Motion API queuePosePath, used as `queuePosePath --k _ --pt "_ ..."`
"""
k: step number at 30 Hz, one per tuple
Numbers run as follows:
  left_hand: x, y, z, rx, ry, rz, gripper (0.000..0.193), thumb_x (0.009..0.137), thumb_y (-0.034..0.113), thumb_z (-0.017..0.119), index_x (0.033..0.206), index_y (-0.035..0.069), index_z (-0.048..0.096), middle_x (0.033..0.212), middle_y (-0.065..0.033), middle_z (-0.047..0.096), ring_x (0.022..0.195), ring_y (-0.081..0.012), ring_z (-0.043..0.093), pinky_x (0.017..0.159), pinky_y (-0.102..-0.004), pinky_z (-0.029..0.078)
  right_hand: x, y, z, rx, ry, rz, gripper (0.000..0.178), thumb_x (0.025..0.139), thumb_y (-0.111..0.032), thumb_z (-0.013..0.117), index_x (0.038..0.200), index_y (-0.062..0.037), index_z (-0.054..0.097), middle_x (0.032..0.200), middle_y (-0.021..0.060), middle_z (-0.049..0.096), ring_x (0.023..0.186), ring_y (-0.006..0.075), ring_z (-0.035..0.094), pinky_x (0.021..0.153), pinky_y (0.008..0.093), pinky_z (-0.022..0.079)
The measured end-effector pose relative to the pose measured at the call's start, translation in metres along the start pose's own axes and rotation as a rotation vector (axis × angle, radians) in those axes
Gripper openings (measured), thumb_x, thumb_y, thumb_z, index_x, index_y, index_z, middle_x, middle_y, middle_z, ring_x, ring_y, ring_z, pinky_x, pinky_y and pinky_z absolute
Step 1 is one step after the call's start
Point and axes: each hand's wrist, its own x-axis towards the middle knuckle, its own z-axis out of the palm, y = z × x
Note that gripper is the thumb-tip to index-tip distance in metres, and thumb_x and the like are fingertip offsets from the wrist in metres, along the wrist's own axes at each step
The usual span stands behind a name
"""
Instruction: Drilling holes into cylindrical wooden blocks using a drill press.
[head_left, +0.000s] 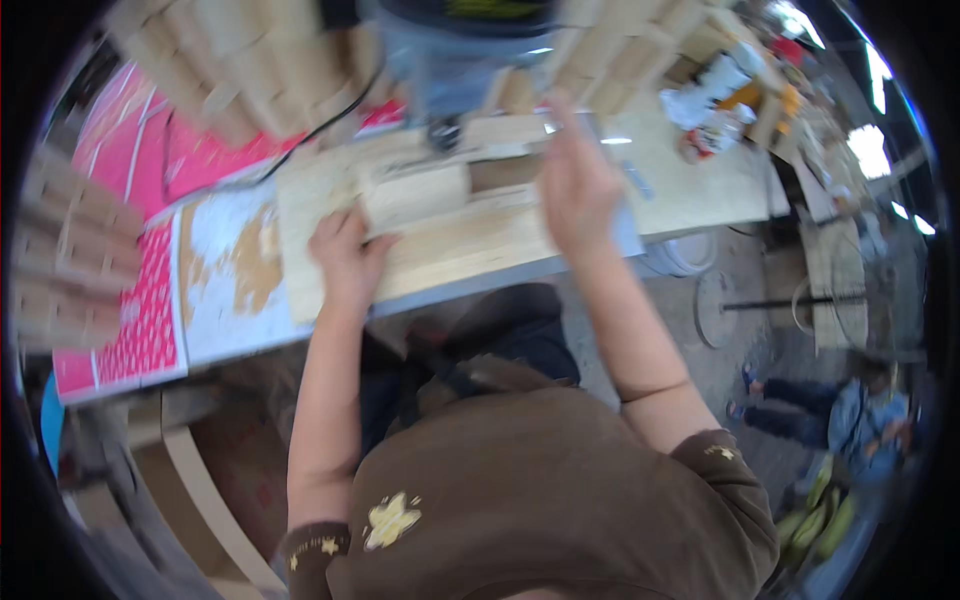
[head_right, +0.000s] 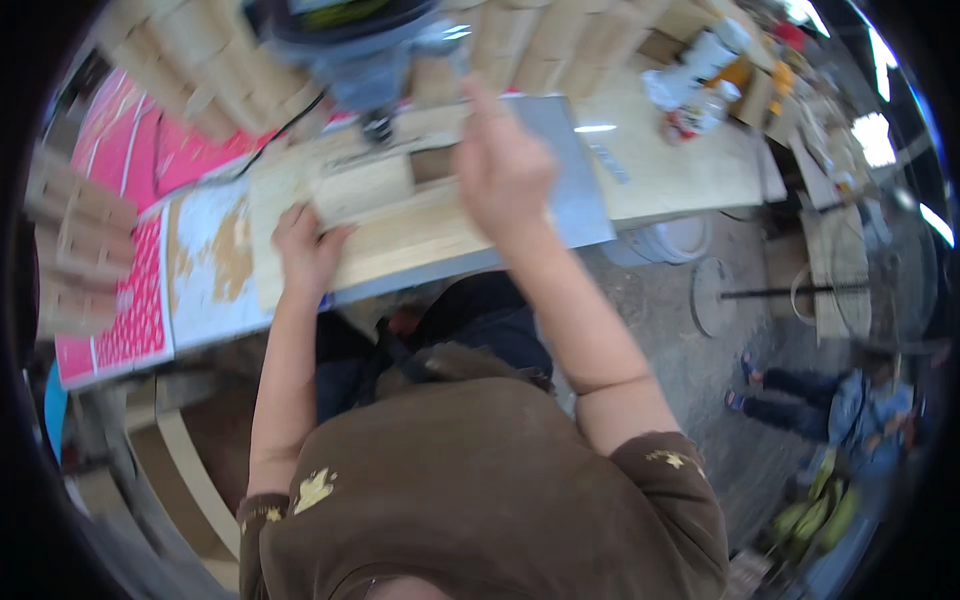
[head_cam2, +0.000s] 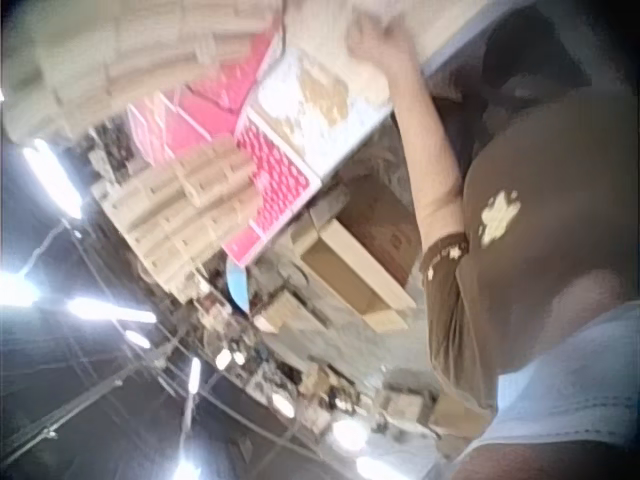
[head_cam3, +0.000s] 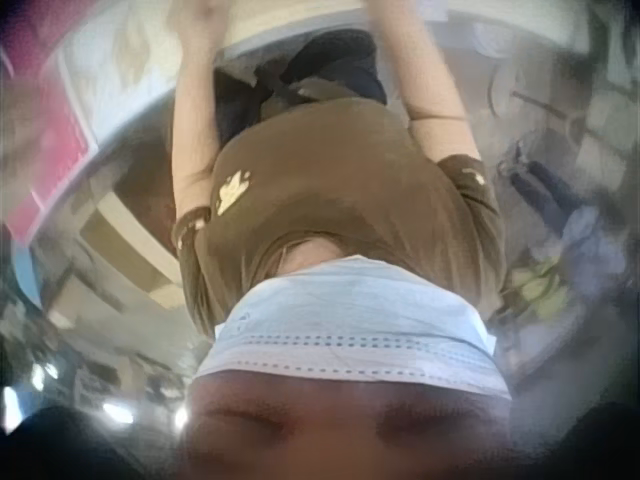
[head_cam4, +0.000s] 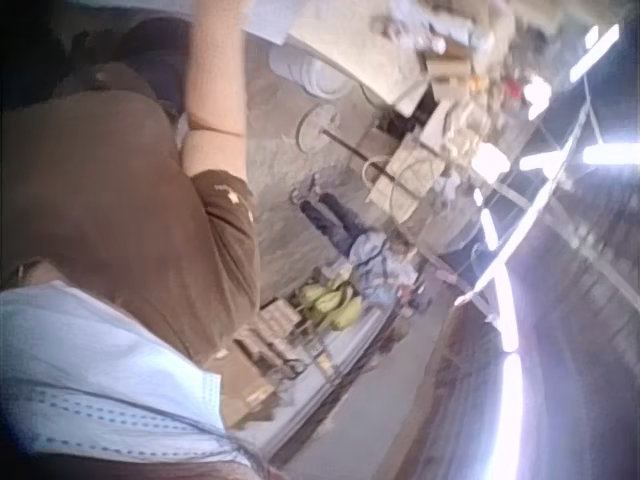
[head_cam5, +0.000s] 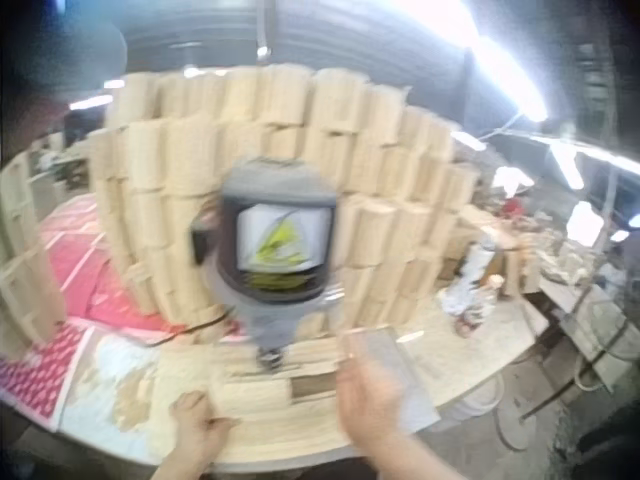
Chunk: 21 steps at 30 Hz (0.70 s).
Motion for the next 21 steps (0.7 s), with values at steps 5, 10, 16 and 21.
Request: queuePosePath --k 5,10,16,21 --pt "-0.004 -0.003 -0.007 -0.030 -0.087 -0.058 0.038 0.056 0.018 0.077 0.088 0.005 0.063 0.083 -0.0105 0.059 0.080 -0.0304 0.054 0.069 -0.0404 0.042 -0.019 0.013 0.026 0.080 0.001 -0.061 0.041 0.075 0.002 0.057 0.116 -0.0044 0.058 0.069 0.0099 0.054 0.060 0.0246 0.054 0.055 0.0349 0.041" --pt "-0.003 0.001 -0.011 0.079 -0.193 -0.143 0.041 0.061 0.023 0.076 0.096 0.008 0.061 0.087 -0.0055 0.057 0.089 -0.0270 0.052 0.081 -0.0423 0.034 0.008 -0.003 0.000 0.205 0.097 -0.069 0.018 0.077 -0.004 0.059 0.095 -0.0043 0.063 0.060 0.0072 0.050 0.053 0.0251 0.052 0.051 0.0360 0.039" --pt "-0.001 0.013 0.006 0.075 -0.199 -0.111 0.039 0.063 0.023 0.075 0.097 0.008 0.061 0.084 -0.0051 0.056 0.086 -0.0258 0.052 0.081 -0.0411 0.034 0.140 -0.020 -0.009 -0.047 -0.047 0.169 0.024 0.081 -0.023 0.050 0.071 -0.0056 0.063 0.063 0.0138 0.060 0.064 0.0326 0.061 0.058 0.0433 0.047" --pt "0.005 0.028 0.022 -0.206 -0.188 -0.030 0.038 0.064 0.019 0.074 0.098 0.007 0.062 0.083 -0.0063 0.056 0.081 -0.0267 0.053 0.078 -0.0409 0.035 0.177 0.018 0.050 -0.172 -0.035 0.233 0.031 0.077 -0.025 0.047 0.065 -0.0023 0.064 0.067 0.0200 0.062 0.068 0.0369 0.062 0.064 0.0469 0.049"
